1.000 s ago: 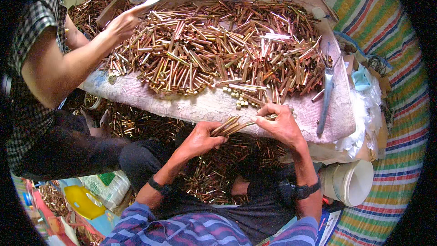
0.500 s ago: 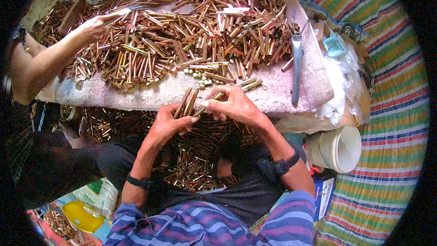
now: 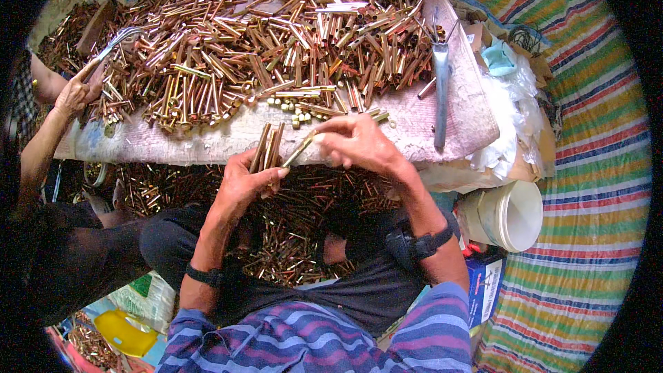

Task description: Sorting metal bolts and assembling washers onto them at a workstation.

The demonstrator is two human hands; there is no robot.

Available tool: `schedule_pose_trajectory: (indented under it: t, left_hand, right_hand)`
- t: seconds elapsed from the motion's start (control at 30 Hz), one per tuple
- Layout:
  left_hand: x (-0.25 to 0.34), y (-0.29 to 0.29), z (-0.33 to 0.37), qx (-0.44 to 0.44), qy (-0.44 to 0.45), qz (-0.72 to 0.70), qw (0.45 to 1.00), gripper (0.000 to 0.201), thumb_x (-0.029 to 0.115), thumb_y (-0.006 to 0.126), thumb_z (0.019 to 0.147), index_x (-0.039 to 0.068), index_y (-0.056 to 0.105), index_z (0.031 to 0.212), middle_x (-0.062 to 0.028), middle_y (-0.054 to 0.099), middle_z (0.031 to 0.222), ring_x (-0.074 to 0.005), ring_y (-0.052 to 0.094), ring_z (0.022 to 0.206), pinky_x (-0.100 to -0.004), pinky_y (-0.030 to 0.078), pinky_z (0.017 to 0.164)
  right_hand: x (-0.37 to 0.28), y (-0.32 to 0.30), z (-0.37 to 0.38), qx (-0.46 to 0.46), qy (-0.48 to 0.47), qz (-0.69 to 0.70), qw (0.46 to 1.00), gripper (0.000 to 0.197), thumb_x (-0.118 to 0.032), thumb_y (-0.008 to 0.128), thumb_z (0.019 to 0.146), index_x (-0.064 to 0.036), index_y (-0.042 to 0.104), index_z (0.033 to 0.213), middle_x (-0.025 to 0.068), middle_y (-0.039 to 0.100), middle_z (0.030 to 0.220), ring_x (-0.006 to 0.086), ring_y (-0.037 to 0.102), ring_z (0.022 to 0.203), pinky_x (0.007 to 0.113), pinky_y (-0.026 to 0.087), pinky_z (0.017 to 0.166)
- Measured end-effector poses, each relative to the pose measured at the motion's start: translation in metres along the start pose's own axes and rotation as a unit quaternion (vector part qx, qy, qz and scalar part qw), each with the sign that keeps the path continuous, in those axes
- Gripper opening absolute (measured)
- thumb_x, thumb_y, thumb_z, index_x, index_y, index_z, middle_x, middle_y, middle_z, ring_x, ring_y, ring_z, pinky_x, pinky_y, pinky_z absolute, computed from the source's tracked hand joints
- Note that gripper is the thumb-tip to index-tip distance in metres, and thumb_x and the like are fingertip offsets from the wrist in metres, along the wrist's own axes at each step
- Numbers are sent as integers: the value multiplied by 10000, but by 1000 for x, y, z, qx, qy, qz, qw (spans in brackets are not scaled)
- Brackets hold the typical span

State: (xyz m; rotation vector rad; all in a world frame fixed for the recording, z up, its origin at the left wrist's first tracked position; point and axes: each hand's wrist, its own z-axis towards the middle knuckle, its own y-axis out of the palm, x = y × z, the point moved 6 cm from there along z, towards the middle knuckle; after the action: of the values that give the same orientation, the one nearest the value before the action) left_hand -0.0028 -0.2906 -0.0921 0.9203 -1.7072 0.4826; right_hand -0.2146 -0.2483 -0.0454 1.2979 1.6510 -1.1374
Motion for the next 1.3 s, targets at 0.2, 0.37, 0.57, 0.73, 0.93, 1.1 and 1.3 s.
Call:
schedule_pose_trajectory:
  t: [0.2, 0.37, 0.57, 0.73, 0.93, 1.1, 1.3]
  left_hand:
    - [-2, -6, 3, 28, 14, 0, 1000, 187, 124, 779, 825, 22, 669, 937, -19, 622, 652, -72, 539, 519, -226, 378, 455]
    - [0, -5, 2, 39, 0, 0, 999, 197, 134, 781, 826, 18, 668, 939, -23, 618, 639, -75, 536, 508, -224, 381, 449]
    - [-3, -5, 3, 30, 6, -18, 999, 185, 109, 774, 826, 8, 663, 936, -28, 615, 643, -82, 544, 512, -230, 386, 441]
    - [-3, -4, 3, 49, 5, -30, 998, 176, 99, 770, 825, 6, 663, 930, -28, 618, 660, -88, 548, 518, -230, 385, 440]
    - [-2, -7, 4, 39, -1, -6, 999, 179, 110, 778, 820, 15, 672, 929, -21, 624, 663, -81, 549, 521, -224, 383, 446]
    - [-7, -7, 6, 35, -2, -28, 999, 211, 127, 787, 816, 18, 685, 965, -16, 624, 657, -76, 543, 518, -224, 381, 445]
    - [-10, -8, 4, 47, 0, -23, 999, 197, 113, 777, 822, 13, 679, 959, -15, 623, 664, -81, 554, 527, -226, 388, 446]
  right_hand:
    - [8, -27, 1, 200, -147, -343, 906, 382, -228, 697, 856, -25, 676, 1179, 189, 720, 947, 312, 718, 817, 387, 546, 729]
    - [0, -13, 5, 221, -141, -415, 871, 320, -240, 716, 855, -56, 694, 1115, 200, 707, 939, 373, 692, 852, 419, 548, 728]
    - [8, -9, 8, 211, -187, -491, 824, 202, -218, 695, 875, -63, 677, 1003, 131, 686, 854, 337, 673, 772, 428, 537, 659]
    - [7, -9, 7, 212, -209, -475, 828, 205, -235, 695, 870, -47, 614, 883, 144, 634, 784, 351, 645, 721, 448, 495, 614]
    - [2, -10, 5, 208, -220, -464, 833, 265, -228, 728, 846, -24, 559, 834, 165, 605, 749, 369, 629, 705, 454, 475, 602]
    - [4, -11, 5, 199, -196, -460, 843, 281, -220, 740, 833, -15, 548, 843, 161, 594, 731, 369, 614, 684, 453, 470, 601]
    - [0, -14, 0, 180, -185, -326, 909, 241, -203, 701, 849, -1, 604, 938, 194, 631, 783, 368, 642, 727, 427, 509, 656]
